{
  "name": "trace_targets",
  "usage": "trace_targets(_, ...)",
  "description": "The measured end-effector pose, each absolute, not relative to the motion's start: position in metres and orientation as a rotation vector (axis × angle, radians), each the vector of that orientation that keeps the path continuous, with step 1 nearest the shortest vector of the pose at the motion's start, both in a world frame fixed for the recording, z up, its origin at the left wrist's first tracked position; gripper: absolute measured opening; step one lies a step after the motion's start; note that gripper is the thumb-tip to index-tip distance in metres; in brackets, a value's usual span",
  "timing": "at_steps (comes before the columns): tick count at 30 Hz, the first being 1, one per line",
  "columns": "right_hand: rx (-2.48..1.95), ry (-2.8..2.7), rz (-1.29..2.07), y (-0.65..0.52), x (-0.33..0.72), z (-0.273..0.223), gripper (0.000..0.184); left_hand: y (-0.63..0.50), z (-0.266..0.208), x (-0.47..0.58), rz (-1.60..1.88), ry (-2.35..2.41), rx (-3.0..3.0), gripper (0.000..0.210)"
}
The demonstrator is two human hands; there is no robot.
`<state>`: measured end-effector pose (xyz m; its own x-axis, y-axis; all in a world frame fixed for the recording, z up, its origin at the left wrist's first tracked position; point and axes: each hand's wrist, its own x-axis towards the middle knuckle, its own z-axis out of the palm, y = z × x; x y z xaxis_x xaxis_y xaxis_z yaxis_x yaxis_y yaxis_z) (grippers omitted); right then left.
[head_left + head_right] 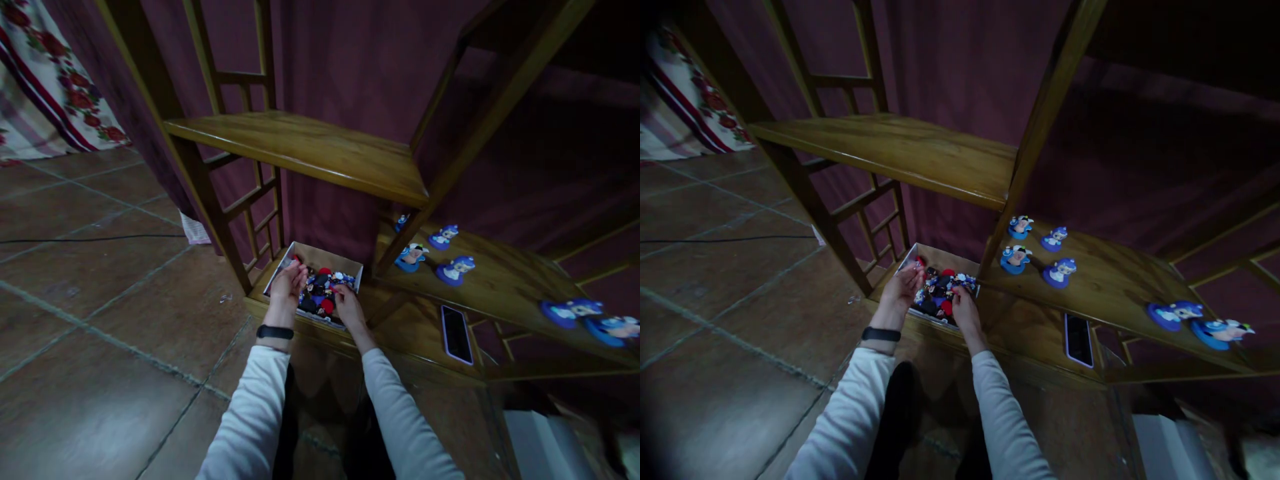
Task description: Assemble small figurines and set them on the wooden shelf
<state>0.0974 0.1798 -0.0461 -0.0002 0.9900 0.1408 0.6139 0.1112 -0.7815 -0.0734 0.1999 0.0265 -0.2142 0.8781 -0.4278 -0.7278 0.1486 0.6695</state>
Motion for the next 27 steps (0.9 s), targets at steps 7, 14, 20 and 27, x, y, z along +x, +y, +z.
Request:
trace_targets(7,-1.62,-1.845,0.504,0.214,0.087,-0.052,0.034,0.197,0.043,-0.095,1.609,0.94,-0.017,0.015)
trace_targets(14,-1.635,-2.02,0.484,0.24,0.074,-0.051,0.044,0.195,0.049,-0.1,1.606,0.913,-0.053,0.016)
trace_targets(20,-1.666,-2.128,0.463,0.246,0.065,-0.052,0.045,0.198,0.05,-0.102,1.561,0.91,-0.073,0.017)
trace_targets(27,-1.719,-2.144,0.372,0.239,0.069,-0.051,0.033,0.199,0.051,-0.101,1.545,0.89,-0.083,0.017)
